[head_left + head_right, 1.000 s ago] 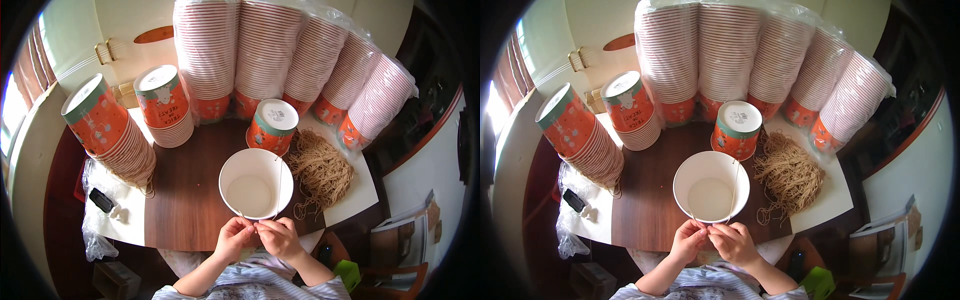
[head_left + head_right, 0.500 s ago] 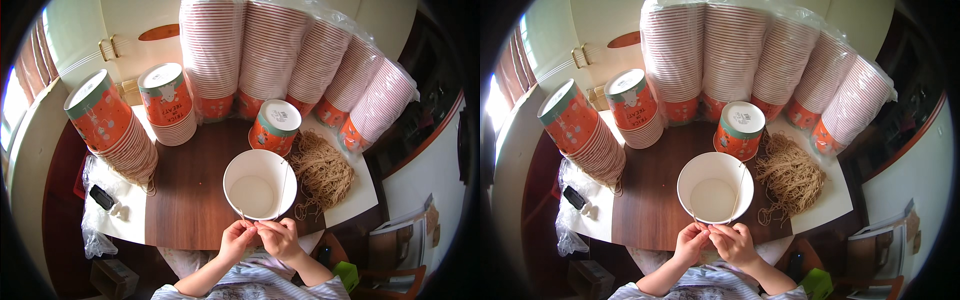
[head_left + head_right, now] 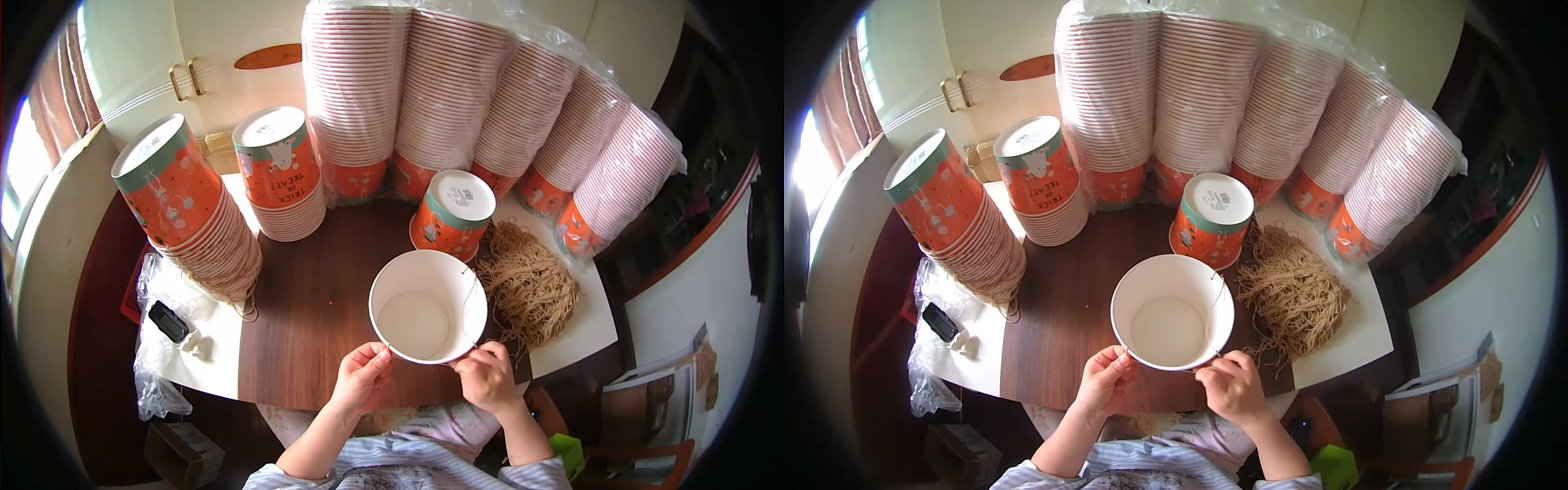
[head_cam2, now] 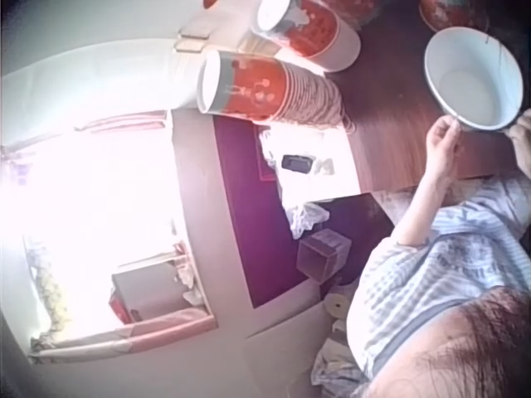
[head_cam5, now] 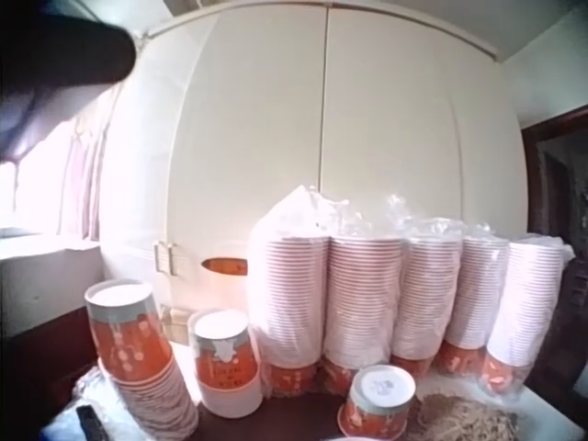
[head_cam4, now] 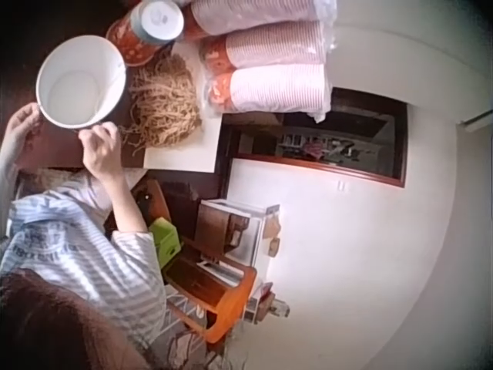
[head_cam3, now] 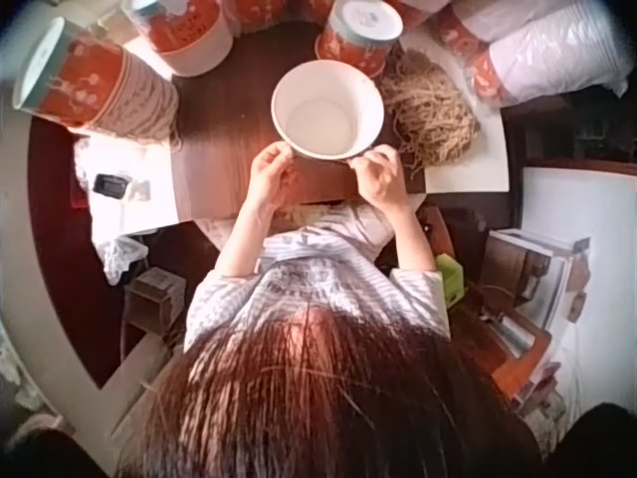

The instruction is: The person is attaching white strings to decorative paper buckets on a workspace table.

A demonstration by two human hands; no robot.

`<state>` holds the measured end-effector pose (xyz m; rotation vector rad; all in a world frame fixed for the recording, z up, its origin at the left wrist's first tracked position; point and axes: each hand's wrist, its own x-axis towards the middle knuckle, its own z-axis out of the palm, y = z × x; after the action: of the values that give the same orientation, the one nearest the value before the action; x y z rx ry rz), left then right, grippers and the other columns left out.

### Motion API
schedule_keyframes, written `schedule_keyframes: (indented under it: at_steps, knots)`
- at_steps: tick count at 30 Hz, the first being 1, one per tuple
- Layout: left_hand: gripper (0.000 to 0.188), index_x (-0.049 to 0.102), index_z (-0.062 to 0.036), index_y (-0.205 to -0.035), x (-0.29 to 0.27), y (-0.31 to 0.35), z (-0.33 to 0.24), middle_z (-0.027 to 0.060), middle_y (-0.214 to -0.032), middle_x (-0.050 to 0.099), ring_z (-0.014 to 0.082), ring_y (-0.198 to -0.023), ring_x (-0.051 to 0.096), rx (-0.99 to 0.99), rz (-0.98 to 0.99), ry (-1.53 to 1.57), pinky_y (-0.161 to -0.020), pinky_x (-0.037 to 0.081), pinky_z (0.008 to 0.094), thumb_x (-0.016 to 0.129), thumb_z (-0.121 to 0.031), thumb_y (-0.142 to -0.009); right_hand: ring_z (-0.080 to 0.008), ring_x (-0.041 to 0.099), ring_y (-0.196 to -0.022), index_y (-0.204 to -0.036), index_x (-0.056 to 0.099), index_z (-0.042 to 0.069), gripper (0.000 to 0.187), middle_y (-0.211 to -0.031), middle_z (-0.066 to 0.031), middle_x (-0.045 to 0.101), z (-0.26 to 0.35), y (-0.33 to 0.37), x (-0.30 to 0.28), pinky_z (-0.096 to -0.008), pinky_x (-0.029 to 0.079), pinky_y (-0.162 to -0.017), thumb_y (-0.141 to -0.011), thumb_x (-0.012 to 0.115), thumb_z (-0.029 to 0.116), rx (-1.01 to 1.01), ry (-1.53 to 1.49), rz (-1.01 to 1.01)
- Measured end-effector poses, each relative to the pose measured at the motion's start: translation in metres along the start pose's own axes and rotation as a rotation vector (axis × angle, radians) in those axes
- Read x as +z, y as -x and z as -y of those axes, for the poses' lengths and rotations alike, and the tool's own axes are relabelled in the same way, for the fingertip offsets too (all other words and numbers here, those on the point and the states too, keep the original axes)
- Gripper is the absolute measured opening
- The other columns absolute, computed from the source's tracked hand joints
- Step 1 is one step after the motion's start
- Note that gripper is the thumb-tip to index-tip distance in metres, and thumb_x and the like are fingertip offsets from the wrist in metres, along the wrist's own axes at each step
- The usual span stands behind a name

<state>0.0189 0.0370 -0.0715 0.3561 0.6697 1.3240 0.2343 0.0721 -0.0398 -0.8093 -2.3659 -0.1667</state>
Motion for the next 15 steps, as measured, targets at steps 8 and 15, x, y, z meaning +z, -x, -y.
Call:
schedule_keyframes:
  at_steps: [8,15]
  knots:
    - [0.005,0.056,-0.0062,-0.087,0.020,0.008,0.022,-0.0025,-0.081,0.057,0.0052,-0.066,0.051,-0.049,0.035,-0.006,-0.057,0.043,0.0172,0.057,-0.011,-0.087,-0.0108,0.051,-0.064,-0.096,0.056,0.009,0.029,-0.068,0.0041,0.052,0.051,-0.016,-0.002,-0.0333,0.034,-0.071,-0.071,0.064,0.021,0.125,0.115,0.172]
    - [0.007,0.056,-0.0047,-0.091,0.016,0.008,0.031,-0.0006,-0.087,0.057,0.0076,-0.081,0.054,-0.032,0.077,0.003,-0.075,0.045,0.0231,0.055,-0.012,-0.089,-0.0168,0.050,-0.060,-0.086,0.056,0.009,0.018,-0.060,-0.0001,0.049,0.061,-0.010,0.013,-0.0347,0.033,-0.068,-0.072,0.064,0.015,0.281,0.020,0.070]
